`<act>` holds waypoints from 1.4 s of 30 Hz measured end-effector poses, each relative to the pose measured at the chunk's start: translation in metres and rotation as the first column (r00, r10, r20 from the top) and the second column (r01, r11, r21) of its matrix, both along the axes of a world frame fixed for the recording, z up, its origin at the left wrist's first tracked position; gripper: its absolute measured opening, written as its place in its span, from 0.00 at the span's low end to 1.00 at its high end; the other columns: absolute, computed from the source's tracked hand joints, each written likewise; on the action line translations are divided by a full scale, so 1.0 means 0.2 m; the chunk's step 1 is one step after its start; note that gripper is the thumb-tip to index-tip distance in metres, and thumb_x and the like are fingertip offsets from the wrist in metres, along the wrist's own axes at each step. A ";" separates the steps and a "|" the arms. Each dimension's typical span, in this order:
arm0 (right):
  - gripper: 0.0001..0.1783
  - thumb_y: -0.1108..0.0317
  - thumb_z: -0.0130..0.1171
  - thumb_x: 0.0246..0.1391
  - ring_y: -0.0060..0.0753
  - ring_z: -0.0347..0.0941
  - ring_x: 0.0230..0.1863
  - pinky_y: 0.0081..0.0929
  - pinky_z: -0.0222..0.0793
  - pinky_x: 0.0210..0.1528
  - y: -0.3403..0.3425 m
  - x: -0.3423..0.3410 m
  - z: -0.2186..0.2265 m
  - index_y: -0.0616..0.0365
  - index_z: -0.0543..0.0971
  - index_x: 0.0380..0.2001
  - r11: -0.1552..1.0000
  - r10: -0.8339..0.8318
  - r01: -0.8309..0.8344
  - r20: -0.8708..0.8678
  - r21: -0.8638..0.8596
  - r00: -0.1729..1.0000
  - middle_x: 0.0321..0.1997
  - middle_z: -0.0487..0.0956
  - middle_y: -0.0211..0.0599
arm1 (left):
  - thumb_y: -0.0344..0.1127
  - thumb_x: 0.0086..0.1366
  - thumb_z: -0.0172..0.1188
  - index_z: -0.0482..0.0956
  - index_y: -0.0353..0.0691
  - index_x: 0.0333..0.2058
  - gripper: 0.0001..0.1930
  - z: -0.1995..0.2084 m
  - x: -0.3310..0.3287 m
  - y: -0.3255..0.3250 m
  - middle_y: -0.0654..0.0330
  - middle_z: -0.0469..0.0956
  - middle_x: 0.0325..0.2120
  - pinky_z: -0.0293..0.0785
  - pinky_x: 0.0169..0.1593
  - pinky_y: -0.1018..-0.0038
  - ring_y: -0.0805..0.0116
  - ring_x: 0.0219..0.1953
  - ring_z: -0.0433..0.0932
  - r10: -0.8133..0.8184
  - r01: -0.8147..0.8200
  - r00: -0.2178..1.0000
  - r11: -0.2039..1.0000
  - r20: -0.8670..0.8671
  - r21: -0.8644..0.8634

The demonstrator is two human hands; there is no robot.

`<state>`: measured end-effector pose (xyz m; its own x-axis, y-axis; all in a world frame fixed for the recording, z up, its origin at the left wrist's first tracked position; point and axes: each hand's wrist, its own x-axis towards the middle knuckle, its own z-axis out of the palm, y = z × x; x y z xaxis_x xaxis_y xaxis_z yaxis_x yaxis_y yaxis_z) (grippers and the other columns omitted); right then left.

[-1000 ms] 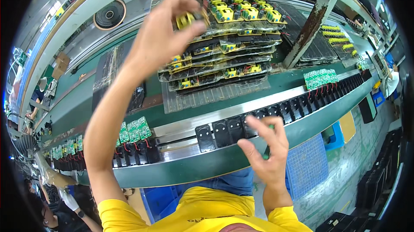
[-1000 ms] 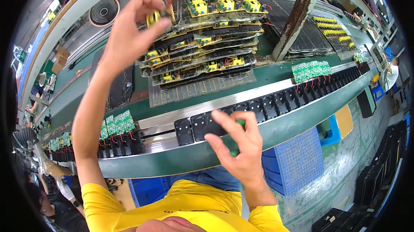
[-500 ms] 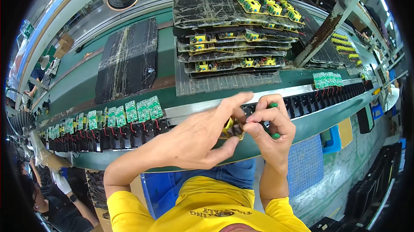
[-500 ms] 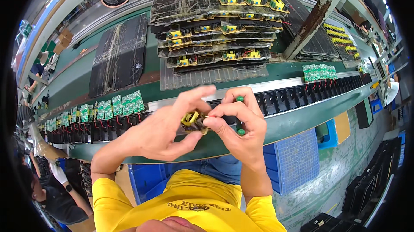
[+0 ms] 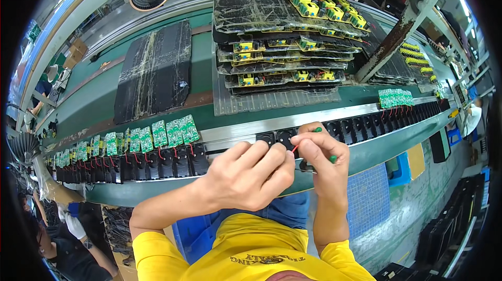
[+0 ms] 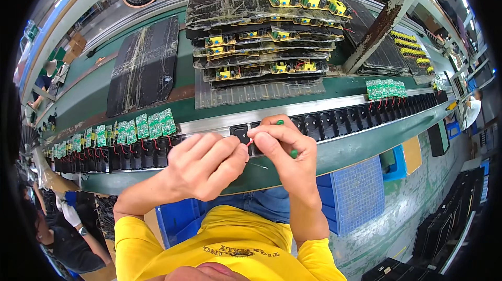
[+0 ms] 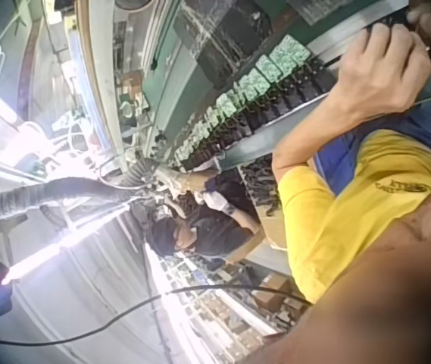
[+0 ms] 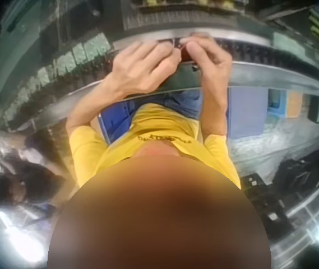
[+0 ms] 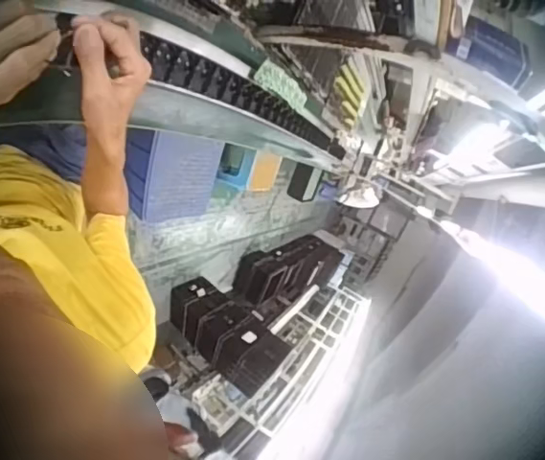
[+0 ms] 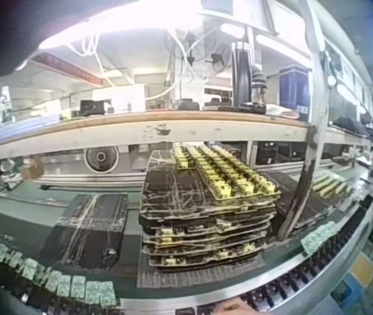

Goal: Assembling electronic components on a production line and trimming excess material with a hand tool.

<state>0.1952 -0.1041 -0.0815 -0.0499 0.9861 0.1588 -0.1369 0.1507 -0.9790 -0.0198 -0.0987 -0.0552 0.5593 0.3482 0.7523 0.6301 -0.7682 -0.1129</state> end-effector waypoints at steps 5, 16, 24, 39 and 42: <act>0.08 0.74 0.77 0.66 0.21 0.72 0.42 0.20 0.67 0.41 -0.05 0.02 -0.04 0.58 0.97 0.47 0.990 0.103 -0.083 -0.189 0.112 0.977 0.49 0.82 0.32 | 0.24 0.73 0.69 0.87 0.36 0.44 0.04 -0.03 0.00 0.01 0.59 0.90 0.41 0.78 0.41 0.76 0.70 0.36 0.83 0.001 0.443 0.826 0.618 0.564 -0.649; 0.14 0.69 0.83 0.55 0.32 0.76 0.42 0.31 0.75 0.46 -0.07 0.04 -0.24 0.51 0.97 0.46 0.899 -0.314 -0.025 0.684 0.437 0.659 0.51 0.83 0.33 | 0.33 0.72 0.73 0.89 0.34 0.41 0.07 -0.07 -0.15 0.18 0.59 0.92 0.35 0.81 0.43 0.68 0.63 0.34 0.86 0.255 0.114 0.942 0.370 0.219 -0.922; 0.12 0.66 0.84 0.54 0.35 0.75 0.45 0.36 0.76 0.49 -0.08 -0.04 -0.35 0.49 0.96 0.43 0.858 -0.434 -0.047 0.772 0.511 0.465 0.51 0.81 0.30 | 0.33 0.68 0.74 0.87 0.36 0.37 0.07 -0.15 -0.12 0.21 0.60 0.92 0.35 0.81 0.41 0.65 0.57 0.31 0.85 0.334 -0.170 0.942 0.395 -0.032 -0.903; 0.11 0.66 0.85 0.55 0.35 0.74 0.44 0.35 0.75 0.49 -0.07 -0.05 -0.37 0.48 0.96 0.42 0.866 -0.420 -0.028 0.757 0.499 0.501 0.51 0.80 0.30 | 0.32 0.68 0.74 0.86 0.39 0.36 0.06 -0.25 -0.13 0.22 0.63 0.90 0.35 0.80 0.40 0.64 0.57 0.32 0.85 0.299 -0.198 0.954 0.540 -0.033 -0.818; 0.11 0.66 0.85 0.55 0.35 0.74 0.44 0.35 0.75 0.49 -0.07 -0.04 -0.37 0.48 0.96 0.42 0.868 -0.415 -0.031 0.759 0.496 0.502 0.51 0.80 0.30 | 0.31 0.68 0.75 0.86 0.37 0.37 0.06 -0.26 -0.13 0.22 0.63 0.90 0.34 0.78 0.40 0.67 0.62 0.32 0.82 0.292 -0.191 0.956 0.550 -0.027 -0.813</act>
